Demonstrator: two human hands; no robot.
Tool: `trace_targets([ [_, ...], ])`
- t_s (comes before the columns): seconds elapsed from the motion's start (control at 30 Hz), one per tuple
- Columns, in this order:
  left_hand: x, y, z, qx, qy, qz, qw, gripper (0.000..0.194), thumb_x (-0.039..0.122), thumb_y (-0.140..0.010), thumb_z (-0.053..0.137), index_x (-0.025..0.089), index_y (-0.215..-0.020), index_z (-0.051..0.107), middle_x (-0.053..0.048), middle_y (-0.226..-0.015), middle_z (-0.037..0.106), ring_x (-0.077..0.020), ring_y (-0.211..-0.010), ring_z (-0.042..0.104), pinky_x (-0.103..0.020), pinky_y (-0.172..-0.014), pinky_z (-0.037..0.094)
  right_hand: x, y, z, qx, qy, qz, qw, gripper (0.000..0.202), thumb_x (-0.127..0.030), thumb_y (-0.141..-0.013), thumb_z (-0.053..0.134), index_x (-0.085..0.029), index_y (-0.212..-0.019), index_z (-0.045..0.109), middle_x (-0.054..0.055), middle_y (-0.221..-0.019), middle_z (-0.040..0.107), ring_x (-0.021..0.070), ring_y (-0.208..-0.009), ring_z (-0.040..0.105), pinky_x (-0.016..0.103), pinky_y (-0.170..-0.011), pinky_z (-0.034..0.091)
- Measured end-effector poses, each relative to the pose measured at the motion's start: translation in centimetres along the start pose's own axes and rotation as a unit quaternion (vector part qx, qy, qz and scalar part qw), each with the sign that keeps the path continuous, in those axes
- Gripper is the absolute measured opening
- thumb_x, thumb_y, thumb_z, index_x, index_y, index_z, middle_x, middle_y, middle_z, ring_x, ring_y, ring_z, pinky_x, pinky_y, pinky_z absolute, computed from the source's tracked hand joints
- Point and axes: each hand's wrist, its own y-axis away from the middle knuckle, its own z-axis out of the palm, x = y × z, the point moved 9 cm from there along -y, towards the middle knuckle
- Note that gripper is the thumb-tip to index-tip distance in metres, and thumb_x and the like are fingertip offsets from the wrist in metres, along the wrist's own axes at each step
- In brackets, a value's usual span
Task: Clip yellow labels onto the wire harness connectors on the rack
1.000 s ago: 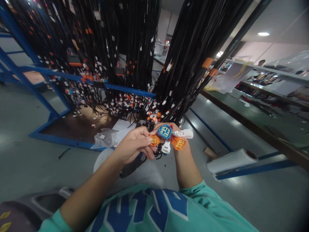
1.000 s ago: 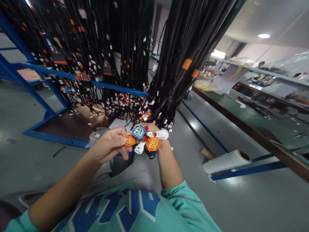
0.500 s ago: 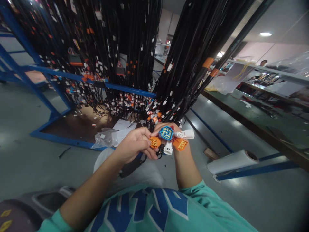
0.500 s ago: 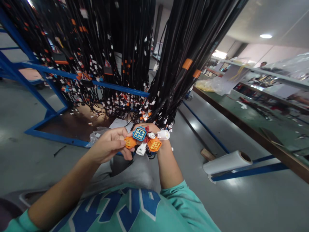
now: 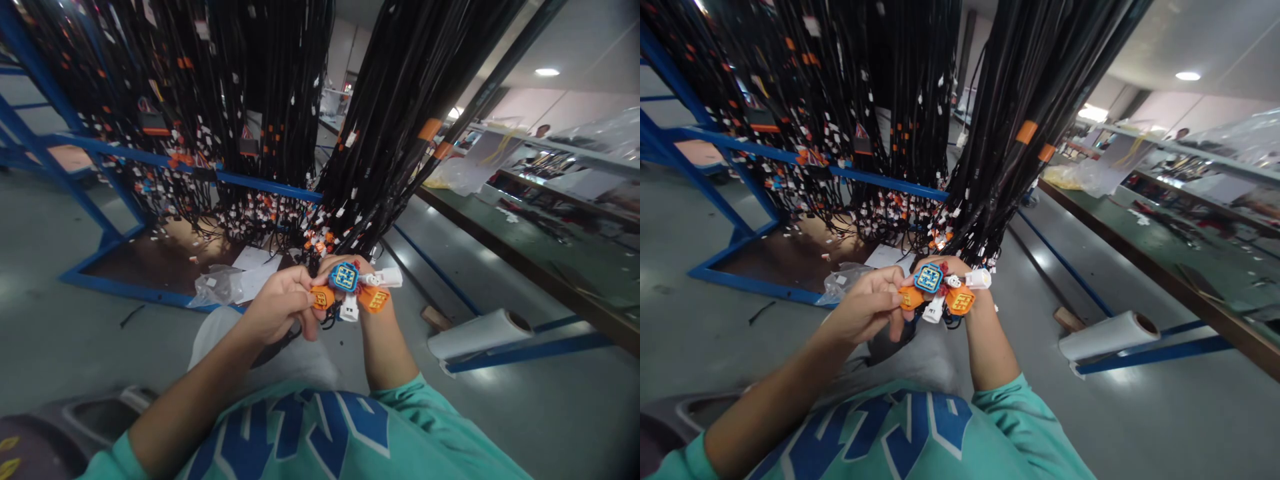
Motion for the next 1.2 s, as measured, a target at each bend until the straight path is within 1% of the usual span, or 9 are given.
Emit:
trace_targets([
  [0.2,0.1,0.2,0.3,-0.013,-0.026,-0.009,1.000,0.035,0.026,-0.060,0.069,0.019,-0.074,0.038,0.000,-0.052,0.065,-0.0151,-0.037,0.060,-0.019,-0.037,0.043,-0.6,0.1,-0.1,-0.004,0.014,-0.048,0.999,0.032,-0.045,-0.070,0.067,-0.013,-0.066,0.067,0.005,-0.068,0.061,0.0166,-0.073,0.060,0.025,-0.062,0.050],
  [0.3,0.4,0.2,0.2,0.001,-0.036,-0.011,0.999,0.036,0.026,-0.059,0.070,0.019,-0.074,0.038,0.001,-0.052,0.065,-0.0145,-0.036,0.059,-0.020,-0.037,0.045,-1.0,-0.1,0.0,-0.003,0.006,-0.053,0.999,0.037,-0.050,-0.071,0.065,-0.013,-0.067,0.068,0.005,-0.070,0.062,0.0153,-0.069,0.059,0.024,-0.059,0.049],
  [0.47,0.6,0.1,-0.2,0.030,-0.043,-0.011,0.999,0.034,0.024,-0.057,0.068,0.019,-0.071,0.037,0.002,-0.048,0.063,-0.0123,-0.030,0.055,-0.016,-0.031,0.037,-1.5,0.0,0.1,-0.001,-0.016,-0.068,0.998,0.040,-0.052,-0.073,0.063,-0.014,-0.061,0.068,0.004,-0.062,0.058,0.0137,-0.064,0.056,0.023,-0.056,0.047],
  [0.63,0.5,-0.1,-0.5,0.047,-0.070,-0.003,0.996,0.033,0.025,-0.058,0.065,0.020,-0.070,0.035,0.005,-0.045,0.061,-0.0117,-0.028,0.053,-0.014,-0.029,0.033,-1.3,0.0,0.2,-0.013,-0.022,-0.071,0.997,0.042,-0.056,-0.066,0.067,-0.014,-0.069,0.069,0.005,-0.072,0.060,0.0150,-0.069,0.056,0.026,-0.062,0.048],
  [0.77,1.0,0.0,-0.6,0.066,-0.112,0.014,0.991,0.028,0.024,-0.060,0.061,0.020,-0.071,0.035,0.005,-0.044,0.060,-0.0102,-0.030,0.053,-0.014,-0.032,0.035,-1.2,0.2,-0.2,-0.004,-0.021,-0.068,0.997,0.035,-0.050,-0.068,0.067,-0.016,-0.069,0.070,0.005,-0.071,0.060,0.0162,-0.068,0.056,0.028,-0.063,0.048],
  [0.87,1.3,0.2,-0.7,0.083,-0.149,0.002,0.985,0.025,0.022,-0.062,0.059,0.020,-0.072,0.036,0.006,-0.045,0.060,-0.0101,-0.032,0.055,-0.015,-0.034,0.039,-1.3,0.3,-0.4,0.011,0.002,-0.046,0.999,0.025,-0.044,-0.068,0.068,-0.019,-0.067,0.070,0.005,-0.071,0.061,0.0180,-0.068,0.057,0.030,-0.065,0.049],
  [1.0,1.3,0.5,-0.3,0.067,-0.153,-0.014,0.986,0.025,0.023,-0.064,0.060,0.019,-0.075,0.039,0.004,-0.048,0.063,-0.0118,-0.037,0.058,-0.020,-0.039,0.046,-2.0,0.4,-0.7,0.032,0.008,-0.047,0.998,0.020,-0.039,-0.064,0.071,-0.019,-0.062,0.068,0.005,-0.069,0.061,0.0180,-0.065,0.055,0.031,-0.063,0.049],
  [1.1,1.3,0.5,-0.2,0.055,-0.135,-0.009,0.989,0.030,0.025,-0.062,0.065,0.019,-0.075,0.039,0.004,-0.048,0.062,-0.0117,-0.037,0.058,-0.020,-0.040,0.046,-2.4,0.3,-0.5,0.027,0.005,-0.070,0.997,0.022,-0.040,-0.066,0.069,-0.018,-0.062,0.067,0.005,-0.066,0.059,0.0166,-0.062,0.054,0.030,-0.060,0.048],
  [1.2,1.1,0.2,-0.6,0.039,-0.103,-0.007,0.994,0.038,0.029,-0.059,0.071,0.019,-0.073,0.038,0.004,-0.049,0.062,-0.0112,-0.035,0.057,-0.018,-0.037,0.042,-1.6,0.0,-0.8,0.048,0.027,-0.043,0.998,0.028,-0.044,-0.066,0.067,-0.018,-0.059,0.065,0.005,-0.062,0.059,0.0180,-0.061,0.055,0.032,-0.060,0.050],
])
